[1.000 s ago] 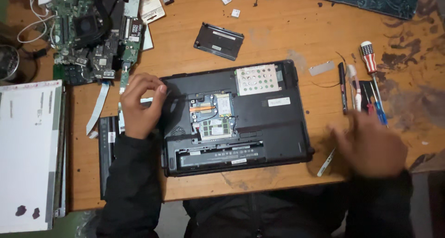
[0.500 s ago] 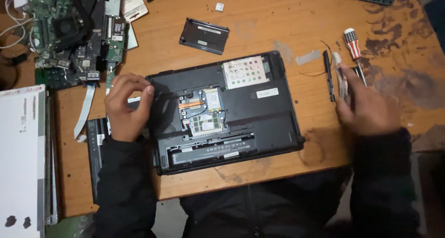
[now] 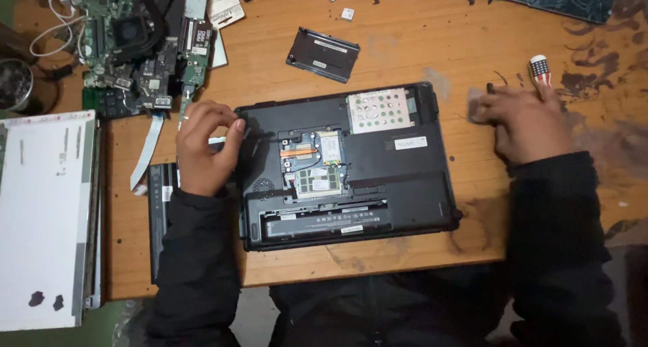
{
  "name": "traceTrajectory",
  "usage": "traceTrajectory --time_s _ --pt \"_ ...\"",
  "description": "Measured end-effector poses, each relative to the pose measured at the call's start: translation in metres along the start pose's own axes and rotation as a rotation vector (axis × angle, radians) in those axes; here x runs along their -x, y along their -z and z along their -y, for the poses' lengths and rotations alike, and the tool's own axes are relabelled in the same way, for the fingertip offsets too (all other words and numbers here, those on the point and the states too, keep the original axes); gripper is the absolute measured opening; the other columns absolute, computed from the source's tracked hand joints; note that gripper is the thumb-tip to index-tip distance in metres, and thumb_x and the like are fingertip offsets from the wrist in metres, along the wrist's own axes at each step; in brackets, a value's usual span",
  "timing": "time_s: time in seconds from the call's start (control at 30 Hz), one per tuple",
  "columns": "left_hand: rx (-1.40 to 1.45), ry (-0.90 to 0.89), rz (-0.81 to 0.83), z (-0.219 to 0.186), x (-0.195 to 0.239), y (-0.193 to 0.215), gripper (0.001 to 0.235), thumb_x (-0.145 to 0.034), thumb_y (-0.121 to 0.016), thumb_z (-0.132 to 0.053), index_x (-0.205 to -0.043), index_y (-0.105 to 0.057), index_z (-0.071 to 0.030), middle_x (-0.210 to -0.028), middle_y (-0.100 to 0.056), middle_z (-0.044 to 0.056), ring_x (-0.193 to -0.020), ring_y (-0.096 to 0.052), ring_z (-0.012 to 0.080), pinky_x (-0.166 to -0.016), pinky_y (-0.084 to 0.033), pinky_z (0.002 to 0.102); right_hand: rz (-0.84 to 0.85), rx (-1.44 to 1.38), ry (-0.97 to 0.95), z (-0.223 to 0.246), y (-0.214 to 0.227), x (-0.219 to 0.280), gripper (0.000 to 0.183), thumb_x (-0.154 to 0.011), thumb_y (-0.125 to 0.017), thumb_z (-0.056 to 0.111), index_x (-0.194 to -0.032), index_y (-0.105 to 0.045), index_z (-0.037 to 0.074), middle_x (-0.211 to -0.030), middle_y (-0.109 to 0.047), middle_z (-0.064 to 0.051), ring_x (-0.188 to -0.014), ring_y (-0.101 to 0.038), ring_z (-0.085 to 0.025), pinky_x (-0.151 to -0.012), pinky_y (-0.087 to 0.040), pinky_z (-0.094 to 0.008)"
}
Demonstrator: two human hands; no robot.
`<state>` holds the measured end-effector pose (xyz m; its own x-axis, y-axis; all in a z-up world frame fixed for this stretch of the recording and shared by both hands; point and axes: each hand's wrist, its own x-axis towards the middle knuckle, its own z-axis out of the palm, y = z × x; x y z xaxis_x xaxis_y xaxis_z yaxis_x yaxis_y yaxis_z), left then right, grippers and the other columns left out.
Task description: The person removes the laptop battery, opens the laptop, and then uses a screwdriver to remove screws from the back cover. They remove the hard drive and clean it with a toothbrush.
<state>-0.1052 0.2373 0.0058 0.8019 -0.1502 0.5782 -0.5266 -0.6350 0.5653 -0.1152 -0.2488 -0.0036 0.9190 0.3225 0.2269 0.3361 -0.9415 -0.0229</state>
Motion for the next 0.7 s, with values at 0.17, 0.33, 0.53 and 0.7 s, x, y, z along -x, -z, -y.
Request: traceTrajectory --time_s 0.17,0.33,0.53,0.7 --pt "0.0 0.002 0.003 0.0 -0.003 -0.002 0.011 -0.093 -0.075 0.001 -0.09 -0.065 0.002 -0.098 -0.067 0.013 -0.101 -0.063 0.0318 -0.092 -0.048 0.041 -0.017 -0.352 -0.158 0.019 0.019 -0.019 0.022 -0.102 -0.064 0.019 -0.118 -0.074 0.007 -0.115 -0.071 -0.013 -0.108 -0.066 -0.03 -0.095 -0.052 -0.042" --pt "-0.027 0.003 0.017 0.001 -0.004 -0.006 0.011 -0.093 -0.075 0.0 -0.089 -0.065 0.001 -0.1 -0.067 0.012 -0.103 -0.063 0.0323 -0.091 -0.049 0.041 0.151 -0.33 -0.174 0.06 0.01 -0.072 0.026 -0.094 -0.07 0.034 -0.101 -0.076 0.01 -0.085 -0.073 -0.01 -0.078 -0.07 -0.03 -0.07 -0.054 -0.043" --pt "-0.038 0.01 0.032 0.009 -0.005 -0.012 0.01 -0.091 -0.076 -0.002 -0.091 -0.066 0.001 -0.102 -0.067 0.013 -0.104 -0.062 0.0331 -0.091 -0.049 0.041 0.041 -0.222 -0.092 0.082 -0.005 -0.079 0.028 -0.092 -0.074 0.04 -0.09 -0.075 0.012 -0.084 -0.071 -0.01 -0.075 -0.068 -0.033 -0.062 -0.051 -0.045" --pt "-0.065 0.006 0.075 0.013 -0.005 -0.021 0.015 -0.089 -0.079 -0.007 -0.09 -0.066 -0.001 -0.112 -0.067 0.012 -0.114 -0.061 0.0337 -0.098 -0.048 0.044 0.076 -0.247 -0.171 0.083 -0.017 -0.078 0.035 -0.093 -0.072 0.045 -0.084 -0.073 0.011 -0.072 -0.069 -0.01 -0.068 -0.067 -0.035 -0.06 -0.051 -0.046"
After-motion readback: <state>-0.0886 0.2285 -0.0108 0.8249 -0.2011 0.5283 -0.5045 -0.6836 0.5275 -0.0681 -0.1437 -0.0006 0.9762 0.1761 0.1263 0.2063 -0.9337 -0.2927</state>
